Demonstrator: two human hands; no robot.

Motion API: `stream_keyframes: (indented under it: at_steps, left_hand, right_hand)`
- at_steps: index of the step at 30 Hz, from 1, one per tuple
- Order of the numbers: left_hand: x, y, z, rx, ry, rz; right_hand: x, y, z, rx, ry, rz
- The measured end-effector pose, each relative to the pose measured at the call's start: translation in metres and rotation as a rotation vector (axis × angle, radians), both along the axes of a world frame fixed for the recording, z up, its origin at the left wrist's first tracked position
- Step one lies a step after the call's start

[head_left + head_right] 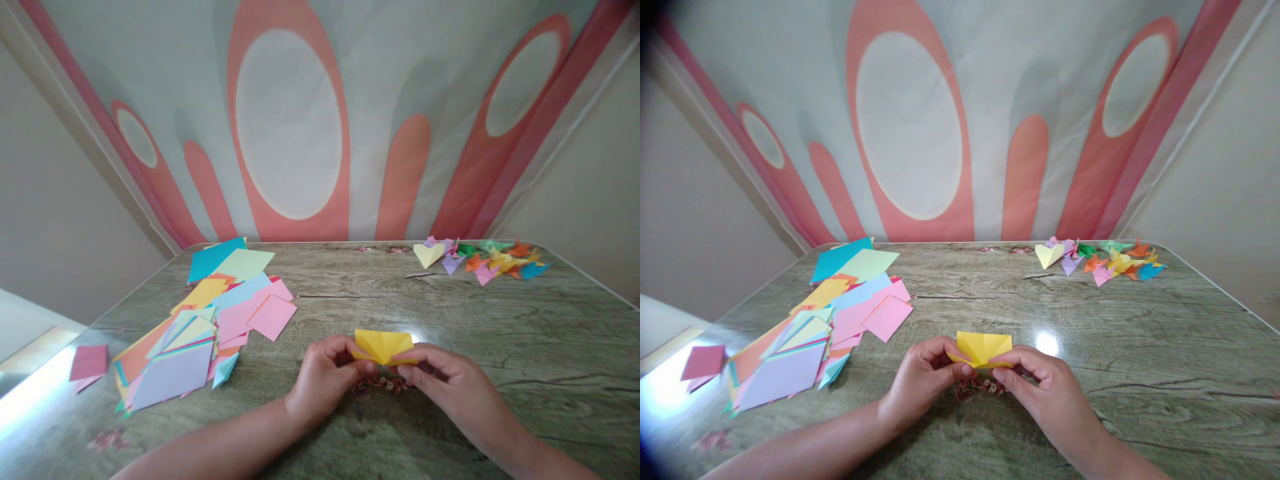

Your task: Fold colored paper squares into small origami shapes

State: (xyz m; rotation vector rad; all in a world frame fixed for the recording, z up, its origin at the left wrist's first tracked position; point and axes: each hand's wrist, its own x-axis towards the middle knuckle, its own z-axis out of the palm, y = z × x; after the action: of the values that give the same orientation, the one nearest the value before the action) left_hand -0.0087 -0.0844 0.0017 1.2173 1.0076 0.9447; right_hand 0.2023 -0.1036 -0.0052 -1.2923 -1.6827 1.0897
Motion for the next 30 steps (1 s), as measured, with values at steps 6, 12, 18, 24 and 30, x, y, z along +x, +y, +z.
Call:
stream_keyframes:
  at_steps: [6, 12, 18, 24, 30]
  left_hand:
    - [0.002, -0.003, -0.004, -0.032, -0.001, 0.006]
    - [0.000, -0.004, 0.009, 0.168, 0.214, 0.019]
    - [0.006, 0.017, 0.030, 0.220, 0.210, -0.040]
    - [0.024, 0.052, 0.018, 0.017, -0.124, 0.089]
    - [0.020, 0.059, -0.001, -0.073, -0.110, 0.131]
  right_hand:
    - [-0.001, 0.000, -0.001, -0.091, 0.049, -0.026]
    - [0.003, 0.003, 0.007, -0.086, 0.068, 0.021]
    - [0.008, 0.021, 0.019, -0.056, 0.014, 0.039]
    - [-0.008, 0.057, 0.013, 0.019, 0.352, -0.245]
    - [-0.023, 0.062, -0.003, -0.051, 0.570, -0.260]
